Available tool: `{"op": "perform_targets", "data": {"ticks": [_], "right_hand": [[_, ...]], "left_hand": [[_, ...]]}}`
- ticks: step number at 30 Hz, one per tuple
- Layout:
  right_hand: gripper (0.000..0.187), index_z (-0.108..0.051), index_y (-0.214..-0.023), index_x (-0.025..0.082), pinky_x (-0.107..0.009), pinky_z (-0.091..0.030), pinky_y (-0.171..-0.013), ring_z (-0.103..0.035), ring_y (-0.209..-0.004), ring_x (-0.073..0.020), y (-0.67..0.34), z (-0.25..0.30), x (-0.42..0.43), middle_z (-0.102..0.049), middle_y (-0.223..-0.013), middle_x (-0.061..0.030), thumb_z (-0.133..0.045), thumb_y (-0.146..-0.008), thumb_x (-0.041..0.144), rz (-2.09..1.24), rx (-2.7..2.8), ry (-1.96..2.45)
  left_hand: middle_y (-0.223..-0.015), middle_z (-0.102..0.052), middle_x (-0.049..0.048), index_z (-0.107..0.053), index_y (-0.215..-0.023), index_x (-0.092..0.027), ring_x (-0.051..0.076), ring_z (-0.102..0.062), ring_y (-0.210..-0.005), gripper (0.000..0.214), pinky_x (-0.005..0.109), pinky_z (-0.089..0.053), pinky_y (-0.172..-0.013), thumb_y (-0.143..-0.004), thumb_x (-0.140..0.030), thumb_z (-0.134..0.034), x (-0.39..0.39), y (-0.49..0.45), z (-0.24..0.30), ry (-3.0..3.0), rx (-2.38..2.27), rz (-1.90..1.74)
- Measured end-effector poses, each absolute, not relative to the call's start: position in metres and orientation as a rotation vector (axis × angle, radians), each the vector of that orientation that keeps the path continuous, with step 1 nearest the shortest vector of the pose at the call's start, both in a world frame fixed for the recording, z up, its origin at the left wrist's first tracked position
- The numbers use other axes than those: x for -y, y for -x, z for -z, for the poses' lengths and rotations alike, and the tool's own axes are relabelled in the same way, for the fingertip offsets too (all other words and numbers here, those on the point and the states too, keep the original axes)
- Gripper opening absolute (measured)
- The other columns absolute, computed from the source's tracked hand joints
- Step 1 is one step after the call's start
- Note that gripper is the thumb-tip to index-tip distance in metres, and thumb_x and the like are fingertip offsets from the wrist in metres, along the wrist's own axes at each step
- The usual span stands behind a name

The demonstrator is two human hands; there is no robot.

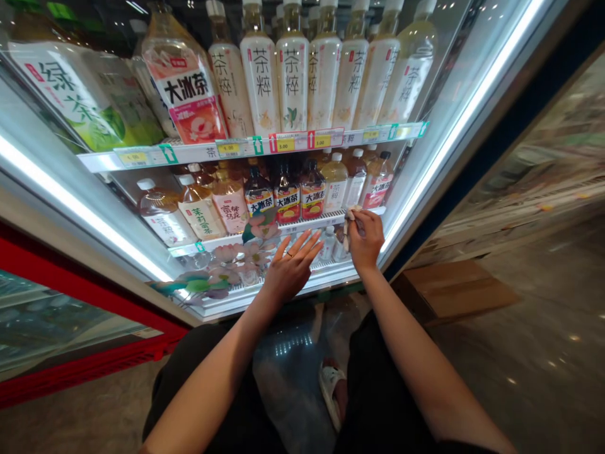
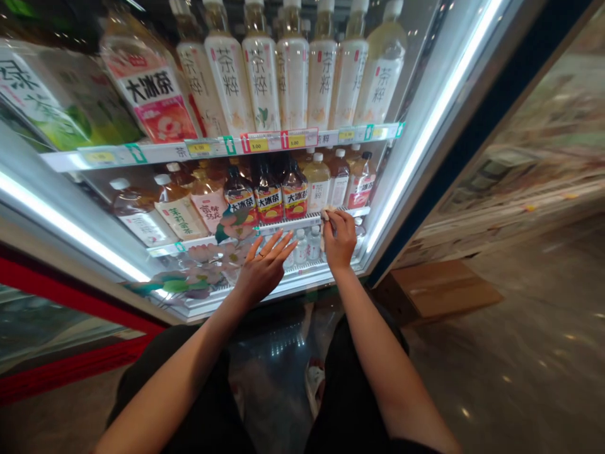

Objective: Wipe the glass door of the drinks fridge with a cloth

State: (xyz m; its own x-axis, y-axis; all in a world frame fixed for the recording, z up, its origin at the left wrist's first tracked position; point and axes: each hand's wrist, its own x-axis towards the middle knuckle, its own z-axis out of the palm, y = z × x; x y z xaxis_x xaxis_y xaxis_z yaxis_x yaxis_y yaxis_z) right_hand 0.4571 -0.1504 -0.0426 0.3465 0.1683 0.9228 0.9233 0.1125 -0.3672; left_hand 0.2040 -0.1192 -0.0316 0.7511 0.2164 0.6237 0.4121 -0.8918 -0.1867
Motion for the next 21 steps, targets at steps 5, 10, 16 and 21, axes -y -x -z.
{"op": "perform_targets", "data": {"ticks": [5, 10, 16, 21], "right_hand": [[0.018, -0.072, -0.106, 0.025, -0.039, -0.063, -0.093, -0.073, -0.102, -0.0247, -0.45, 0.046, 0.15, -0.071, -0.108, -0.0086, -0.062, -0.095, 0.015, 0.669, 1.245, 1.402], [0.018, -0.069, -0.109, 0.025, -0.041, -0.061, -0.095, -0.07, -0.104, -0.0264, -0.453, 0.041, 0.146, -0.069, -0.107, -0.0091, -0.06, -0.096, 0.015, 0.694, 1.048, 1.392], [0.019, -0.073, -0.109, 0.024, -0.04, -0.062, -0.095, -0.072, -0.107, -0.0263, -0.435, 0.039, 0.142, -0.071, -0.112, -0.0108, -0.061, -0.097, 0.016, 0.656, 1.128, 1.333], [0.018, -0.07, -0.099, 0.024, -0.041, -0.062, -0.091, -0.07, -0.098, -0.0261, -0.437, 0.041, 0.143, -0.068, -0.102, -0.0081, -0.061, -0.09, 0.013, 0.601, 1.128, 1.399]], "left_hand": [[-0.171, -0.051, 0.0059, -0.056, -0.16, -0.023, 0.022, -0.038, -0.165, 0.07, 0.047, -0.027, -0.139, -0.094, -0.001, -0.051, 0.118, -0.205, 0.032, 2.639, 0.518, 0.886], [-0.172, -0.049, 0.0059, -0.055, -0.161, -0.022, 0.023, -0.037, -0.166, 0.07, 0.048, -0.025, -0.14, -0.095, -0.002, -0.051, 0.119, -0.205, 0.031, 2.635, 0.529, 0.878], [-0.172, -0.049, 0.0059, -0.053, -0.163, -0.022, 0.022, -0.036, -0.167, 0.07, 0.048, -0.024, -0.14, -0.095, -0.003, -0.051, 0.122, -0.204, 0.028, 2.64, 0.508, 0.868], [-0.172, -0.051, 0.0037, -0.054, -0.162, -0.022, 0.019, -0.037, -0.166, 0.067, 0.045, -0.017, -0.142, -0.098, -0.002, -0.048, 0.123, -0.197, 0.028, 2.604, 0.506, 0.903]]}}
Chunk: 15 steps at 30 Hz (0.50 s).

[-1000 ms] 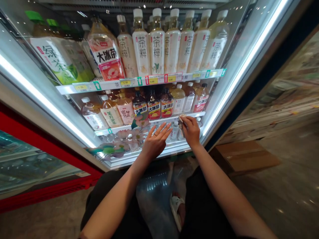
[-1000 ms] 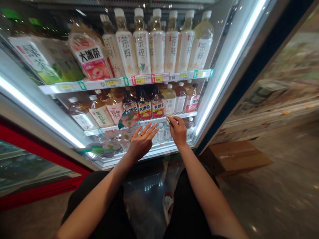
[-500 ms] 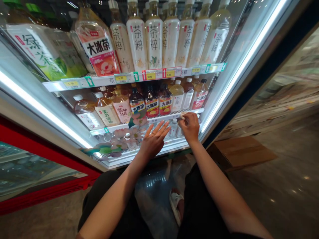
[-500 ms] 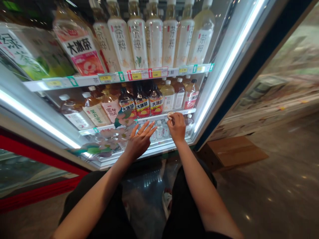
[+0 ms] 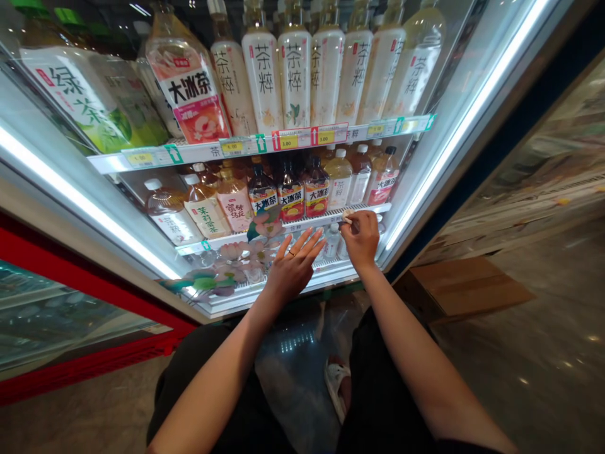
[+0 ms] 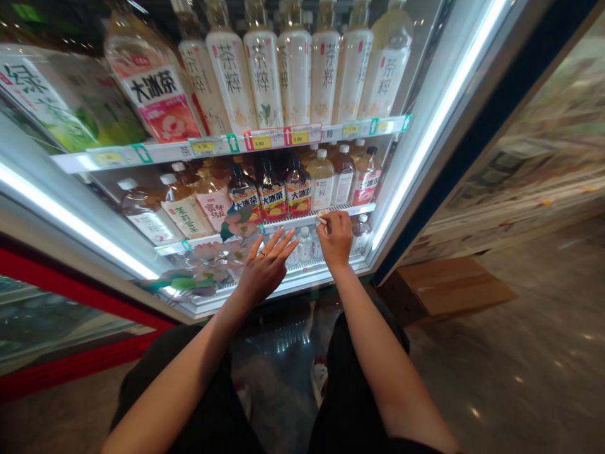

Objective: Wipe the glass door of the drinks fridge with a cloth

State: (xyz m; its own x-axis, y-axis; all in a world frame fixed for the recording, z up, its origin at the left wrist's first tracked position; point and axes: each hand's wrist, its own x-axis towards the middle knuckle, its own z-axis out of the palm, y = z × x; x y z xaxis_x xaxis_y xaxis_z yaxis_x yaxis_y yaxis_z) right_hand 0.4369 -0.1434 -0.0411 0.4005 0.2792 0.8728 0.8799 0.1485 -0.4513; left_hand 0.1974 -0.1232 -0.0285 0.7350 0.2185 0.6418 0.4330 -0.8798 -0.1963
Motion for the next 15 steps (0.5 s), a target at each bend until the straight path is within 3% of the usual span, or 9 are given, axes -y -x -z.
{"op": "perform_targets", "data": {"ticks": [7, 15], "right_hand": [[0.024, -0.075, -0.12, 0.027, -0.048, -0.059, -0.108, -0.071, -0.116, -0.0291, -0.421, 0.036, 0.142, -0.071, -0.118, -0.0124, -0.057, -0.105, 0.023, 0.646, 1.149, 1.341], [0.02, -0.075, -0.111, 0.026, -0.045, -0.063, -0.097, -0.074, -0.104, -0.027, -0.416, 0.039, 0.14, -0.073, -0.11, -0.0111, -0.059, -0.102, 0.019, 0.682, 1.248, 1.318]], "left_hand": [[-0.172, -0.051, 0.0049, -0.045, -0.17, -0.025, 0.021, -0.037, -0.166, 0.079, 0.045, -0.019, -0.142, -0.095, -0.003, -0.051, 0.12, -0.181, 0.033, 2.622, 0.528, 0.857], [-0.172, -0.051, 0.0046, -0.049, -0.166, -0.022, 0.019, -0.036, -0.167, 0.072, 0.044, -0.008, -0.144, -0.097, -0.001, -0.048, 0.119, -0.162, 0.033, 2.559, 0.532, 0.874]]}}
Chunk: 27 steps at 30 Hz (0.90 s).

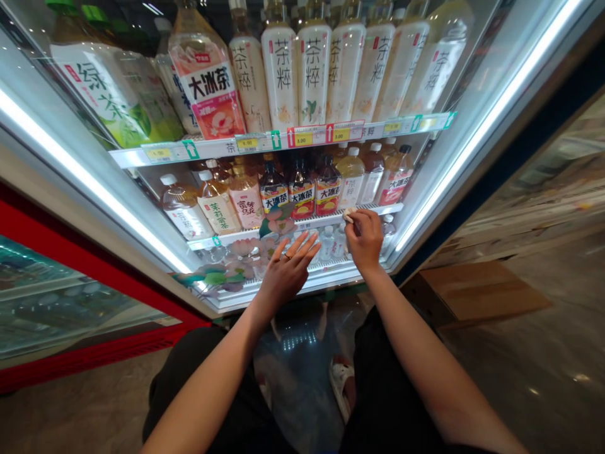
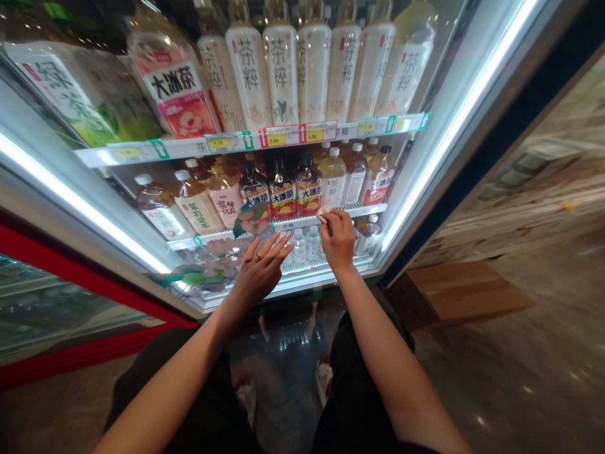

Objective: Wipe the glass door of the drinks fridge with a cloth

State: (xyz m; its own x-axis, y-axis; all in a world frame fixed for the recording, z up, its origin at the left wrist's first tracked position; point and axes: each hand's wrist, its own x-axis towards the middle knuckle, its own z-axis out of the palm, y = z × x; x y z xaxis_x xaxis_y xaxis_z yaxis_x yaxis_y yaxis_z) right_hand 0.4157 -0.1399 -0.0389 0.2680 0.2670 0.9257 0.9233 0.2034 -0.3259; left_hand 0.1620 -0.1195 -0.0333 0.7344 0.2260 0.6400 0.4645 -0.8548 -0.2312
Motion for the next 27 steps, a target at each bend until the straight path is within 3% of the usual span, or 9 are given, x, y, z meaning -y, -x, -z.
{"op": "perform_targets", "data": {"ticks": [5, 11, 15, 22, 27], "right_hand": [[0.023, -0.076, -0.121, 0.027, -0.048, -0.06, -0.107, -0.073, -0.114, -0.0288, -0.411, 0.037, 0.141, -0.073, -0.116, -0.0124, -0.058, -0.107, 0.027, 0.635, 1.231, 1.348], [0.019, -0.078, -0.115, 0.025, -0.043, -0.065, -0.097, -0.076, -0.105, -0.0267, -0.405, 0.039, 0.148, -0.076, -0.109, -0.0112, -0.061, -0.108, 0.031, 0.615, 1.381, 1.348], [0.016, -0.078, -0.111, 0.026, -0.045, -0.065, -0.095, -0.075, -0.1, -0.0269, -0.406, 0.037, 0.141, -0.076, -0.106, -0.0106, -0.063, -0.108, 0.032, 0.732, 1.199, 1.327], [0.033, -0.073, -0.137, 0.03, -0.049, -0.061, -0.109, -0.073, -0.119, -0.0291, -0.387, 0.04, 0.134, -0.074, -0.122, -0.013, -0.055, -0.109, 0.027, 0.682, 1.245, 1.3], [0.029, -0.079, -0.129, 0.031, -0.046, -0.063, -0.104, -0.075, -0.112, -0.0274, -0.395, 0.038, 0.137, -0.075, -0.118, -0.0116, -0.059, -0.109, 0.027, 0.686, 1.284, 1.274]], "left_hand": [[-0.172, -0.05, 0.006, -0.042, -0.171, -0.024, 0.022, -0.038, -0.166, 0.077, 0.048, -0.014, -0.143, -0.097, -0.002, -0.048, 0.118, -0.151, 0.031, 2.582, 0.574, 0.872], [-0.171, -0.052, 0.0047, -0.051, -0.165, -0.021, 0.02, -0.037, -0.166, 0.068, 0.045, -0.01, -0.144, -0.099, -0.002, -0.047, 0.118, -0.146, 0.028, 2.554, 0.569, 0.895], [-0.172, -0.05, 0.0045, -0.05, -0.165, -0.023, 0.02, -0.036, -0.166, 0.071, 0.046, -0.015, -0.143, -0.098, -0.002, -0.048, 0.117, -0.143, 0.026, 2.566, 0.606, 0.892], [-0.172, -0.05, 0.0046, -0.049, -0.166, -0.023, 0.02, -0.035, -0.166, 0.073, 0.047, -0.019, -0.143, -0.097, -0.001, -0.048, 0.116, -0.141, 0.026, 2.586, 0.62, 0.878], [-0.172, -0.05, 0.0058, -0.046, -0.169, -0.024, 0.021, -0.035, -0.167, 0.073, 0.047, -0.016, -0.143, -0.099, -0.003, -0.049, 0.116, -0.138, 0.026, 2.592, 0.635, 0.864]]}}
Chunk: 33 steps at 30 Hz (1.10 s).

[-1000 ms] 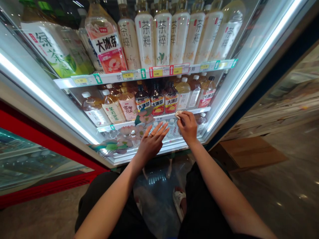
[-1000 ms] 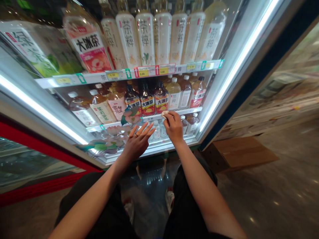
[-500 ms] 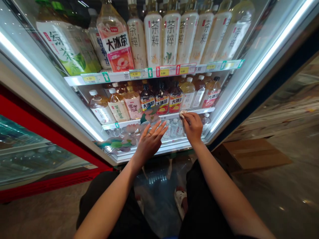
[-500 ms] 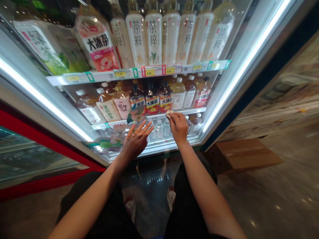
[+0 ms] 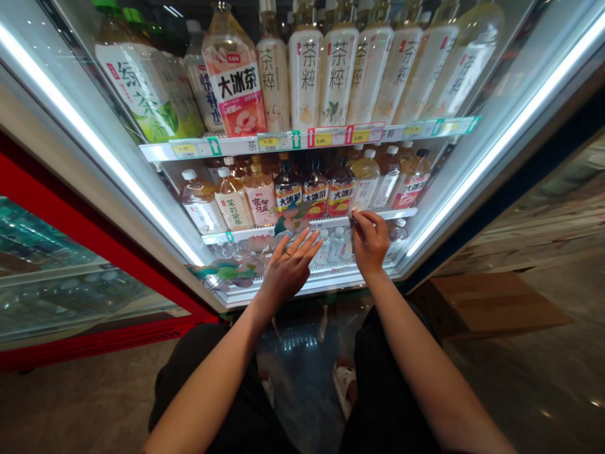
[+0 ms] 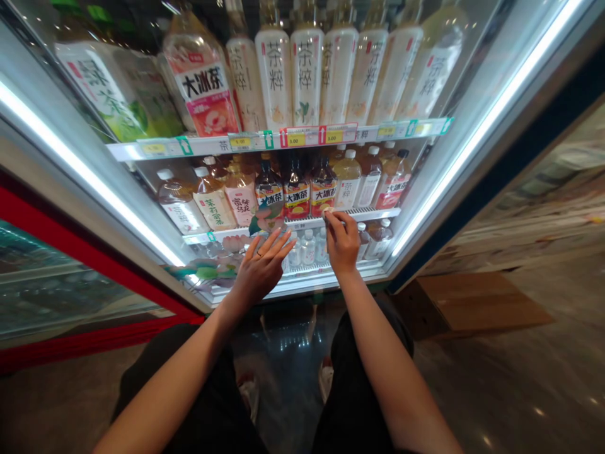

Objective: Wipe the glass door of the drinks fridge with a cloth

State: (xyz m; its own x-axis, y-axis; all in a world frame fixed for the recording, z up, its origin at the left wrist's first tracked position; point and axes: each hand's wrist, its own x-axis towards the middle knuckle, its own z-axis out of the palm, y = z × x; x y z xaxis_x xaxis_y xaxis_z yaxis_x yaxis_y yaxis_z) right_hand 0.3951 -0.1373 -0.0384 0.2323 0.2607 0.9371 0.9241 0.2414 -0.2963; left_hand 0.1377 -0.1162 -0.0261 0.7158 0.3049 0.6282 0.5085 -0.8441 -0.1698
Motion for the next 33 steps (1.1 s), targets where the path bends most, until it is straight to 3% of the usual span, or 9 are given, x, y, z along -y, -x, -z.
{"op": "perform_targets", "data": {"ticks": [8, 16, 23, 29, 33], "right_hand": [[0.026, -0.078, -0.128, 0.027, -0.041, -0.063, -0.102, -0.076, -0.113, -0.0251, -0.396, 0.042, 0.138, -0.076, -0.12, -0.0114, -0.063, -0.107, 0.023, 0.715, 1.373, 1.239], [0.017, -0.076, -0.114, 0.023, -0.04, -0.064, -0.094, -0.076, -0.102, -0.0249, -0.412, 0.044, 0.137, -0.076, -0.109, -0.0104, -0.065, -0.102, 0.021, 0.83, 1.211, 1.273], [0.025, -0.074, -0.128, 0.025, -0.04, -0.064, -0.102, -0.076, -0.115, -0.0252, -0.39, 0.044, 0.137, -0.076, -0.12, -0.0122, -0.062, -0.106, 0.02, 0.702, 1.525, 1.221], [0.025, -0.074, -0.121, 0.024, -0.041, -0.063, -0.097, -0.075, -0.105, -0.0252, -0.4, 0.039, 0.129, -0.075, -0.11, -0.0095, -0.064, -0.1, 0.015, 0.85, 1.234, 1.202], [0.028, -0.073, -0.124, 0.025, -0.039, -0.063, -0.096, -0.075, -0.107, -0.0246, -0.39, 0.043, 0.127, -0.074, -0.114, -0.0099, -0.064, -0.1, 0.013, 0.823, 1.391, 1.162]], "left_hand": [[-0.175, -0.045, 0.0038, -0.045, -0.169, -0.022, 0.02, -0.032, -0.168, 0.075, 0.045, -0.013, -0.144, -0.097, -0.002, -0.049, 0.115, -0.134, 0.027, 2.56, 0.645, 0.858], [-0.176, -0.042, 0.0032, -0.046, -0.169, -0.022, 0.021, -0.03, -0.169, 0.073, 0.045, -0.014, -0.143, -0.098, -0.003, -0.047, 0.114, -0.128, 0.029, 2.549, 0.664, 0.85], [-0.174, -0.046, 0.0046, -0.048, -0.167, -0.021, 0.021, -0.032, -0.168, 0.072, 0.045, -0.012, -0.143, -0.097, -0.003, -0.049, 0.114, -0.127, 0.03, 2.551, 0.64, 0.84], [-0.175, -0.045, 0.0043, -0.047, -0.168, -0.022, 0.022, -0.033, -0.168, 0.072, 0.047, -0.02, -0.141, -0.098, -0.005, -0.049, 0.112, -0.121, 0.027, 2.527, 0.705, 0.808], [-0.174, -0.046, 0.0046, -0.05, -0.166, -0.021, 0.022, -0.035, -0.167, 0.069, 0.047, -0.023, -0.14, -0.099, -0.006, -0.05, 0.113, -0.118, 0.027, 2.534, 0.704, 0.787]]}}
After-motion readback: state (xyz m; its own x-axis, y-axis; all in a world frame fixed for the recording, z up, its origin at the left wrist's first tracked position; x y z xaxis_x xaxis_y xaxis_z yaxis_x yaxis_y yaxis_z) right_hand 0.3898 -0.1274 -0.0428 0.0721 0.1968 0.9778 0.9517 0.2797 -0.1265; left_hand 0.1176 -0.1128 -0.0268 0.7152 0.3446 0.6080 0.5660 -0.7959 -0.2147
